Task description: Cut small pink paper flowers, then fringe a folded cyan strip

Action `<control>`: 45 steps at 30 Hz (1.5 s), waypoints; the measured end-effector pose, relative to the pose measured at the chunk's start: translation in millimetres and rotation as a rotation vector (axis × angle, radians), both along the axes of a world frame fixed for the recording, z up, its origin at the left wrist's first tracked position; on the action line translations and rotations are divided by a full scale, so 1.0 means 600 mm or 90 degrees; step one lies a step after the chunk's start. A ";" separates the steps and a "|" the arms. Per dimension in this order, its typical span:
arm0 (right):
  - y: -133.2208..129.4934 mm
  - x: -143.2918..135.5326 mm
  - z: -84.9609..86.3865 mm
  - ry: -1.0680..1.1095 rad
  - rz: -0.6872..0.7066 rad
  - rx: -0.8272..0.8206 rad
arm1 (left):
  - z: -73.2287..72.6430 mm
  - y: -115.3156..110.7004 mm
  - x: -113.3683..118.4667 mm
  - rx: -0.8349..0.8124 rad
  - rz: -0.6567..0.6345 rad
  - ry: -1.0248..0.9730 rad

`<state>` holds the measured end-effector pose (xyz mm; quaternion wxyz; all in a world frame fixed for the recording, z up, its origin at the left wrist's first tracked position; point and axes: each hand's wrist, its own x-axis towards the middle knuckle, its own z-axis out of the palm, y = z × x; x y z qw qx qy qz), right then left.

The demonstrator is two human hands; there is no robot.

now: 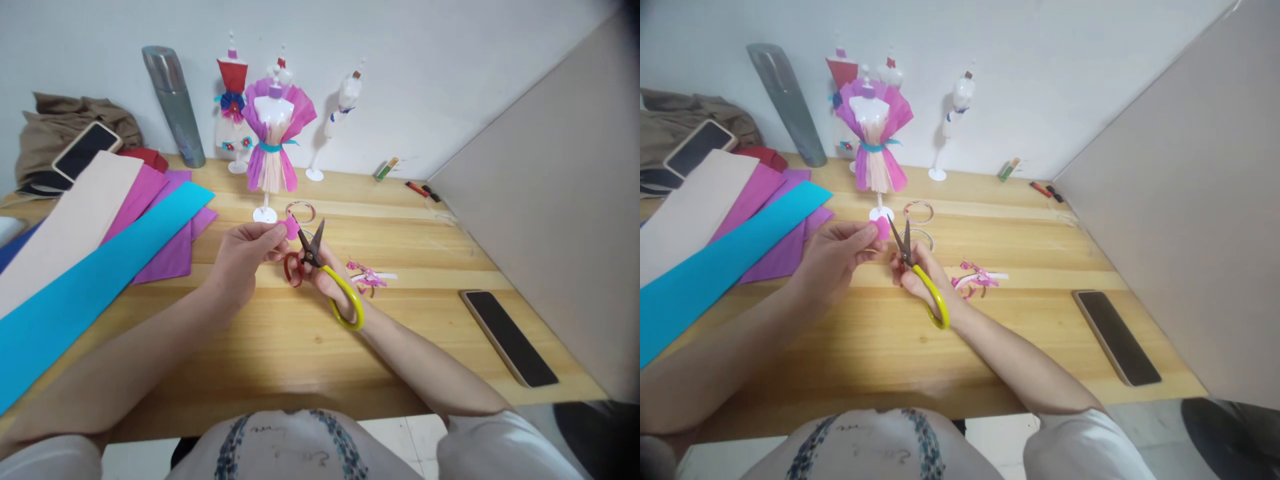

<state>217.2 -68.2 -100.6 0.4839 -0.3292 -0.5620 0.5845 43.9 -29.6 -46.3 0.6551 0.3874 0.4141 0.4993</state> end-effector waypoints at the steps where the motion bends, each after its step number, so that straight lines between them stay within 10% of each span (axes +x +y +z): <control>1: 0.000 0.001 0.002 -0.029 -0.011 0.022 | -0.001 -0.001 0.001 -0.001 0.001 0.003; 45: 0.007 0.000 0.014 -0.252 -0.106 0.100 | -0.001 -0.007 0.012 -0.012 0.005 0.049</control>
